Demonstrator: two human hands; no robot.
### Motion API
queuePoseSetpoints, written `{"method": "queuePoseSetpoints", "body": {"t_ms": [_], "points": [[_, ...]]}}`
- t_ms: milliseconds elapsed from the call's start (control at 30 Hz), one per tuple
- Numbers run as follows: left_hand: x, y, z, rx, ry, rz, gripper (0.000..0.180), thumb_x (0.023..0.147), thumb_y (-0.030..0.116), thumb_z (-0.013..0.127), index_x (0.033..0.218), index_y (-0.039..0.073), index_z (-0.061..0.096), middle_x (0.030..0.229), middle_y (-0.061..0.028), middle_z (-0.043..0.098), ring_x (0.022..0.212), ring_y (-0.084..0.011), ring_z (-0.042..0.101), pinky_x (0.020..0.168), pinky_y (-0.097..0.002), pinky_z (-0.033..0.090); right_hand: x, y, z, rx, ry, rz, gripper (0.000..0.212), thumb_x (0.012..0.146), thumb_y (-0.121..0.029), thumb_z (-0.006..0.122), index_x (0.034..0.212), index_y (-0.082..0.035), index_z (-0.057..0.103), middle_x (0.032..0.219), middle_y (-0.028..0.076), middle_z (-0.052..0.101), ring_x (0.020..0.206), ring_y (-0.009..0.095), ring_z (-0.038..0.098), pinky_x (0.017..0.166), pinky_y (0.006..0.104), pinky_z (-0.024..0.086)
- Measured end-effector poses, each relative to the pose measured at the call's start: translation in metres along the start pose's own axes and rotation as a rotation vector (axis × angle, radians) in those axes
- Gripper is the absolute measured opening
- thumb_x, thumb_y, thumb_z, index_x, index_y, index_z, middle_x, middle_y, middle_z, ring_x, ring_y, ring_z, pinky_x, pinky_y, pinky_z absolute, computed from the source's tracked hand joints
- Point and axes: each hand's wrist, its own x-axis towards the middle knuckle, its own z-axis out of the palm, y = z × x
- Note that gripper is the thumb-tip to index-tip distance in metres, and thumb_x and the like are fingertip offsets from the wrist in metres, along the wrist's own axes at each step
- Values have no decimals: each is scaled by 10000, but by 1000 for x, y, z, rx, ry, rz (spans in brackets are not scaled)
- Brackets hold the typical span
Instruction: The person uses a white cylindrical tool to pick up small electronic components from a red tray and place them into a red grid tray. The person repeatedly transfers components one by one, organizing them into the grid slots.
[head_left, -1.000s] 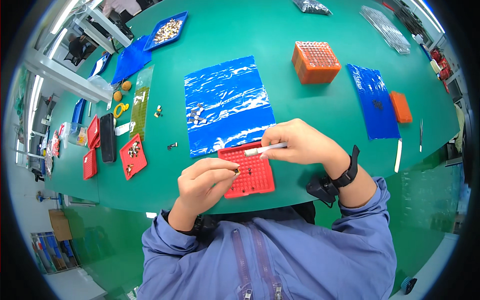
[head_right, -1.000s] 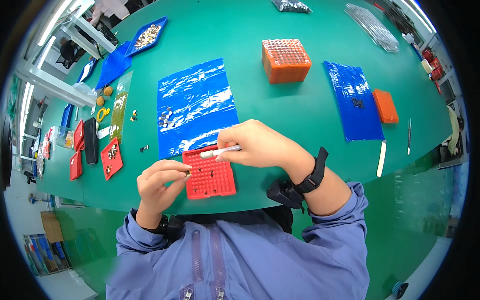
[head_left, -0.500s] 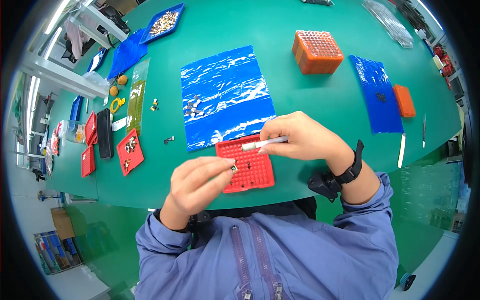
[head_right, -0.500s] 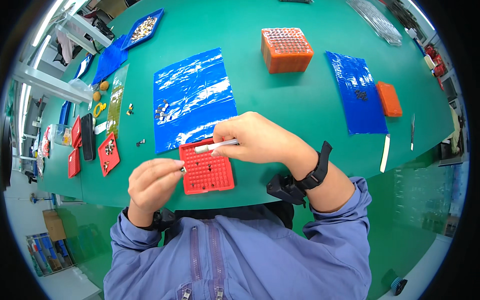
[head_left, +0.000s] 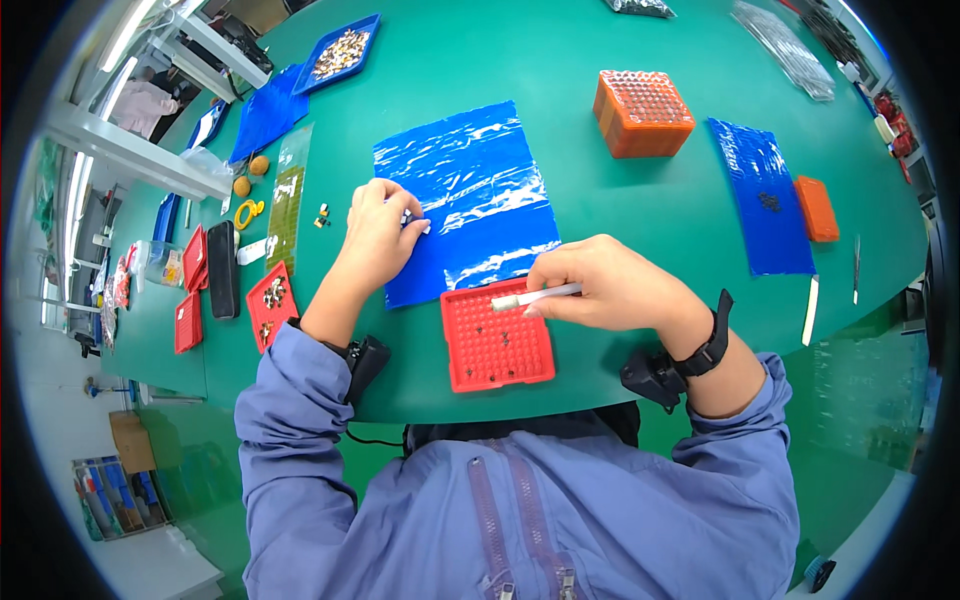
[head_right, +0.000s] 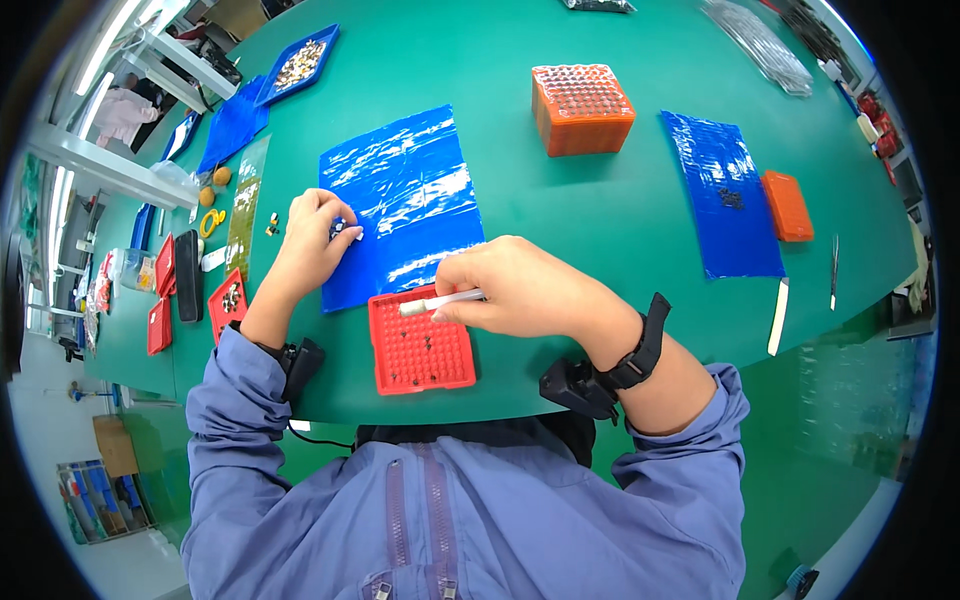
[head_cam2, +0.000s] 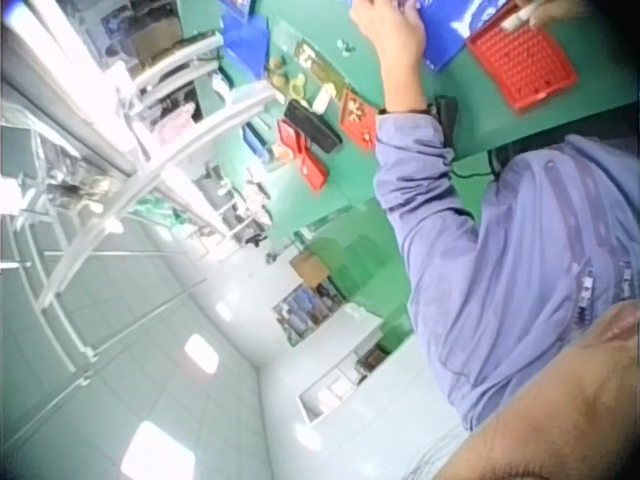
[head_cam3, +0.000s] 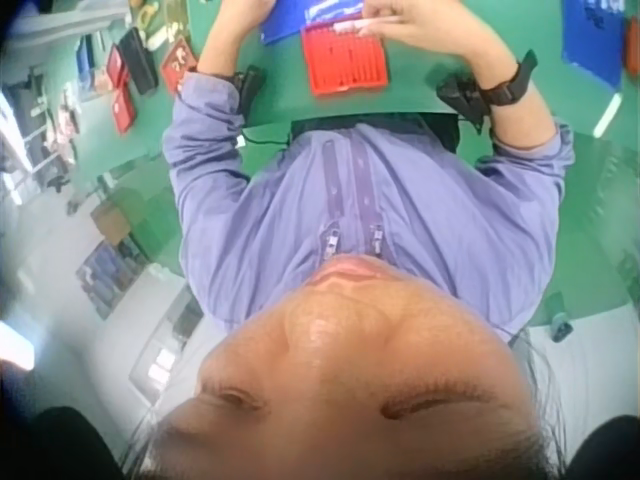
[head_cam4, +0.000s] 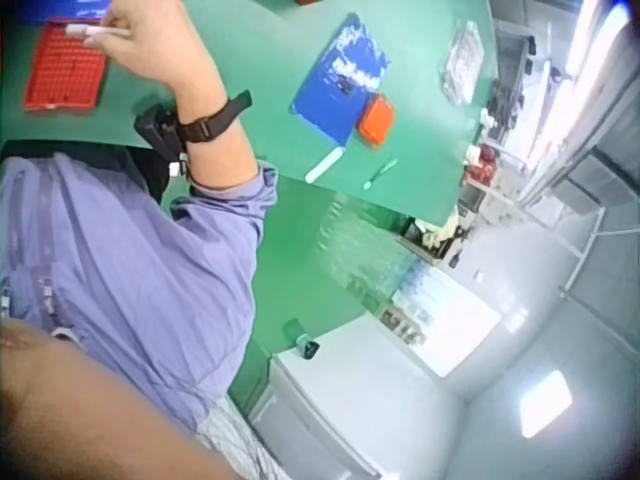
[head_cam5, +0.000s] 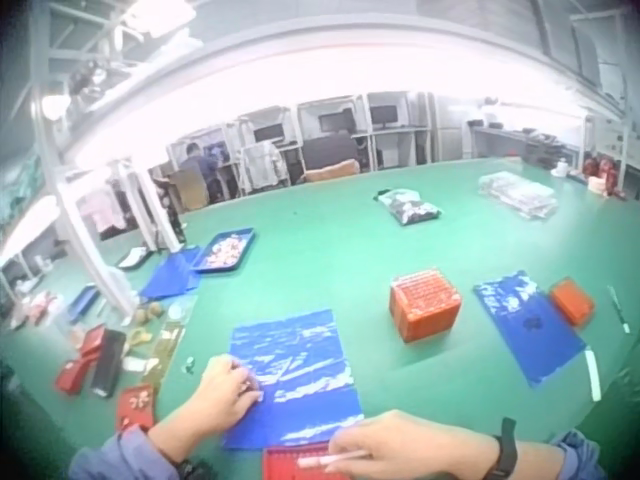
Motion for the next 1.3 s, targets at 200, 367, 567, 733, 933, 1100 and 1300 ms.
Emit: {"method": "queuePoseSetpoints", "body": {"t_ms": [200,367,567,733,933,1100,1300], "points": [[-22,-28,-39,-68,91,-43,231,756,102,680,938,23,563,909,-107,533,881,-236,524,794,-318,426,0,-11,-6,-5,-45,65,202,793,-220,647,811,-25,602,691,135,588,631,284,584,558,365,437],[-79,-46,-52,-141,-136,-265,201,765,110,669,916,26,565,861,-110,542,832,-242,551,741,-339,451,2,-15,-7,-16,-85,79,200,791,-218,652,805,-25,601,677,128,579,615,275,574,547,359,429],[-88,-43,-49,-224,-213,-344,118,799,66,622,882,15,556,816,-102,562,774,-207,572,689,-320,466,1,-11,-5,-16,-63,65,193,784,-211,663,811,-29,604,674,118,584,604,264,569,545,348,433],[-86,-15,-49,-374,-118,-372,95,808,44,601,884,16,550,767,-98,588,697,-205,581,625,-305,463,2,-10,-6,3,-73,85,181,775,-192,672,822,-31,605,681,111,591,609,250,573,545,339,436],[-90,18,-45,-411,-89,-209,102,780,30,648,879,9,630,759,-59,577,680,-130,575,606,-248,458,3,-15,-5,-2,-114,115,168,765,-173,680,822,-33,605,681,105,596,609,242,578,541,333,437],[-93,21,-39,-443,-60,-259,139,765,22,660,900,5,632,751,-61,579,658,-132,580,615,-249,474,1,-16,-5,-32,-73,106,173,761,-179,681,816,-34,604,678,106,597,613,245,582,539,332,438],[-99,5,-37,-323,116,-268,171,768,21,652,938,14,631,766,-79,603,689,-151,604,605,-267,483,3,-16,-5,-45,-74,109,166,772,-190,677,806,-41,611,661,98,597,596,235,581,526,324,435]]}}
